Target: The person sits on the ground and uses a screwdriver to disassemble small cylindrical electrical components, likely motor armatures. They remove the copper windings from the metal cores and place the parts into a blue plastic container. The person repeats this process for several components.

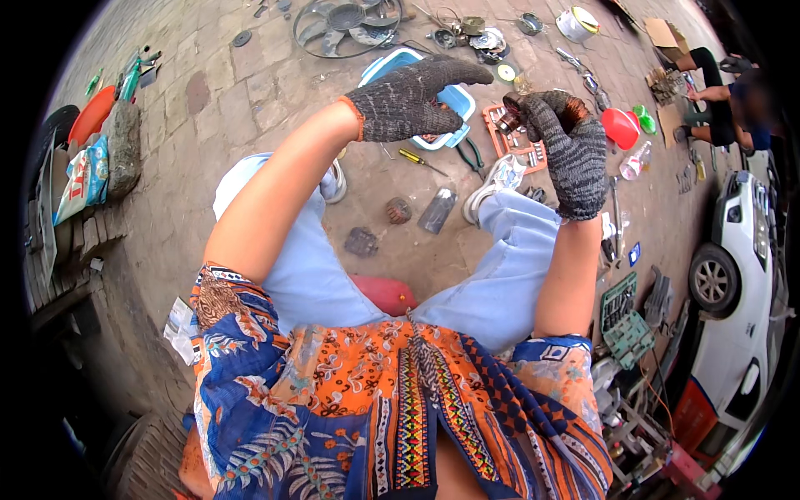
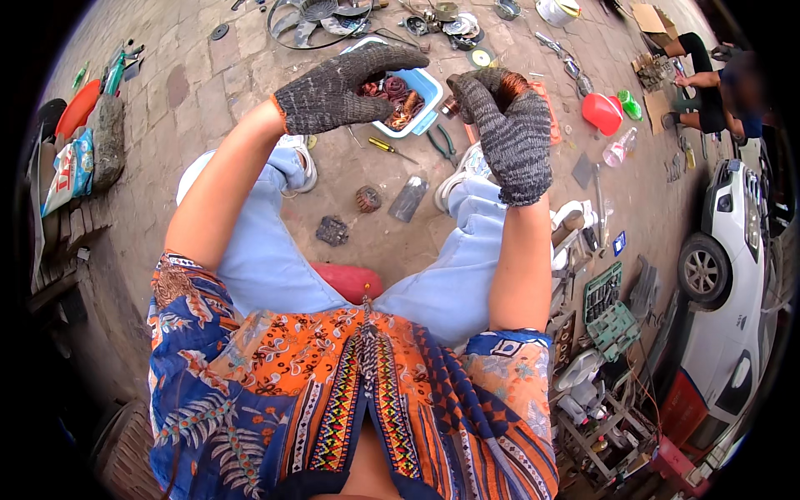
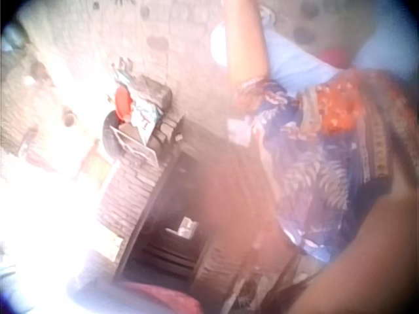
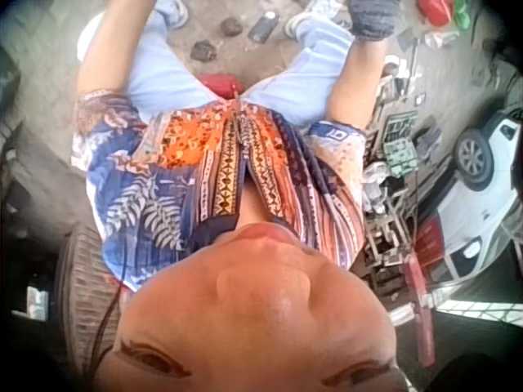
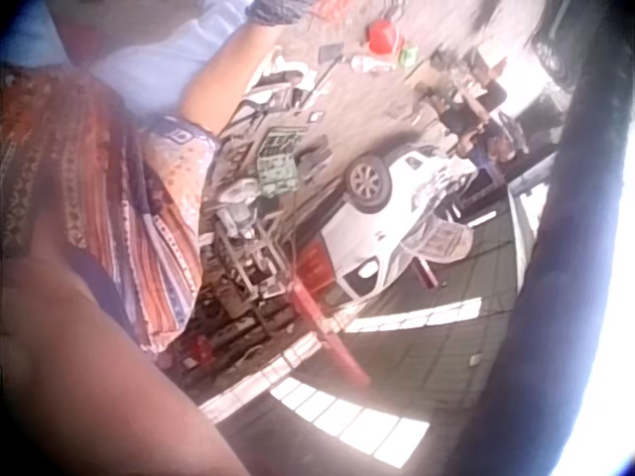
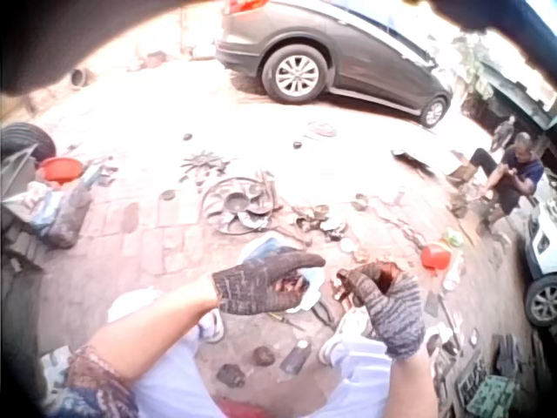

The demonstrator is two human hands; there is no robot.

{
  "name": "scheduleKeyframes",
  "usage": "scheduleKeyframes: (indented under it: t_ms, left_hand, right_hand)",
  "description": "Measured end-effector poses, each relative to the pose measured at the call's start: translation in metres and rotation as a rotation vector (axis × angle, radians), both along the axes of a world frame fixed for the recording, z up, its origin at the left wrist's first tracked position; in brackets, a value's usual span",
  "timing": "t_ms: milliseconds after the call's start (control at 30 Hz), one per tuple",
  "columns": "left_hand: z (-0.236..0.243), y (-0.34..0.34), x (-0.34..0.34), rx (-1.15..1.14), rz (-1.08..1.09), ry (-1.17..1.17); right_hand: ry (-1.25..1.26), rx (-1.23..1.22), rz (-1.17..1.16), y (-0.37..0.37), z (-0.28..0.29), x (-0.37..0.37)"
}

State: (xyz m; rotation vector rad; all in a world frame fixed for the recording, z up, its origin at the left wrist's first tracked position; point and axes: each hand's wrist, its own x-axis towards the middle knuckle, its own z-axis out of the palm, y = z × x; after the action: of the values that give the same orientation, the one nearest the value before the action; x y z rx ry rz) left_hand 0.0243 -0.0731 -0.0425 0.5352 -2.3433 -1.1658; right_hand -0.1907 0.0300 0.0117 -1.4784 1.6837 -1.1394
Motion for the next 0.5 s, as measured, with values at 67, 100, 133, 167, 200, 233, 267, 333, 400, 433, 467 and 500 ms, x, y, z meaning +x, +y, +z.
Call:
scheduleKeyframes:
  t_ms: [67,100,133,167,200,233,267,333,400,433,467,500]
  left_hand:
    - [-0.001,0.009,-0.004,0.247,0.056,0.016]
    - [-0.002,0.013,-0.008,0.369,0.083,0.030]
    - [-0.007,0.017,-0.015,0.350,0.108,0.078]
    - [-0.009,0.019,-0.020,0.307,0.092,0.091]
    - [-0.011,0.022,-0.025,0.217,0.133,0.107]
    - [-0.012,0.024,-0.027,0.127,0.175,0.123]
    - [-0.012,0.023,-0.027,0.142,0.167,0.106]
    - [-0.006,0.023,-0.026,0.173,0.149,0.078]
    - [-0.009,0.022,-0.027,0.153,0.231,0.101]
    - [-0.011,0.022,-0.028,0.142,0.272,0.113]
    - [-0.011,0.021,-0.028,0.127,0.279,0.114]
    - [-0.010,0.020,-0.028,0.107,0.286,0.116]
  right_hand:
    - [-0.088,0.031,-0.006,0.001,0.002,0.000]
    - [-0.128,0.046,-0.008,0.001,0.004,0.000]
    - [-0.128,0.051,-0.012,0.001,0.007,0.000]
    - [-0.162,0.052,0.028,0.001,0.006,0.001]
    - [-0.196,0.053,0.061,0.002,0.004,0.001]
    - [-0.231,0.055,0.093,0.002,0.003,0.002]
    - [-0.175,0.043,0.101,0.002,0.004,0.005]
    - [-0.144,0.035,0.087,0.004,0.008,0.006]
    - [-0.106,0.042,0.064,0.005,0.011,0.004]
    - [-0.084,0.054,0.048,0.005,0.013,0.001]
    - [-0.063,0.065,0.031,0.006,0.015,-0.002]
    - [-0.105,0.055,-0.005,0.004,0.014,-0.004]
